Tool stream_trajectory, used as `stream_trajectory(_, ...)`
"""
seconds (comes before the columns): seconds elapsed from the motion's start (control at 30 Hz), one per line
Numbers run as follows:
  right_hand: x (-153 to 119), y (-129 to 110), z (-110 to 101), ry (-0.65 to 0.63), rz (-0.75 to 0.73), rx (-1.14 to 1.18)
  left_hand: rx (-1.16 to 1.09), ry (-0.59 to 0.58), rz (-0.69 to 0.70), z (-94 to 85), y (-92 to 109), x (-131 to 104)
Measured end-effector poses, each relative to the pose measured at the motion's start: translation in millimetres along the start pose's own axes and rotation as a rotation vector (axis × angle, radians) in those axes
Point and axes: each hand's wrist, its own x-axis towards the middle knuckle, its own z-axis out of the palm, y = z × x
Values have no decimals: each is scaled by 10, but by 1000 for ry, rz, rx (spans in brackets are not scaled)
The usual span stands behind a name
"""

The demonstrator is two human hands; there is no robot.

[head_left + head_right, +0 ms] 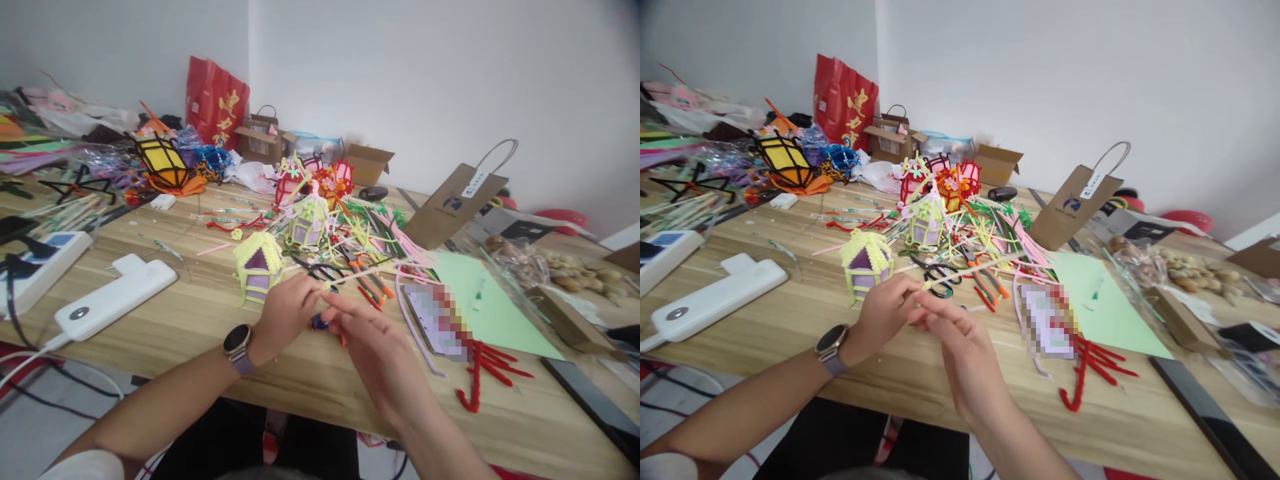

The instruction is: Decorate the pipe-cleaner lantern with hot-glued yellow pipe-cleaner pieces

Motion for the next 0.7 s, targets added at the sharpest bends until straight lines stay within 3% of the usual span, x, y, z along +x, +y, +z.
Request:
stream_trajectory(0.07,-95,-45,3,-101,-102,-108,-256,-39,-198,4,18,48)
stream_trajectory(0.13,-109,-83,-27,-95,-240,-299,-505,-88,-335,-16,65,89)
stream_trajectory(0.27,186,-102,-132,84,-398,-640,-675,-63,-348,-210,205,135)
stream_trajectory(0.33,412,-66,-144,86,-441,-757,-625,92,-298,-397,258,154)
stream_trajectory(0.47,785,63,-2,-38,-604,-941,-507,334,-295,-808,214,178)
stream_trajectory(0.57,973,143,185,-109,-640,-1037,-214,347,-295,-965,78,156)
stream_trajectory(0.7,1132,215,395,-107,-658,-1098,163,341,-283,-897,-58,108)
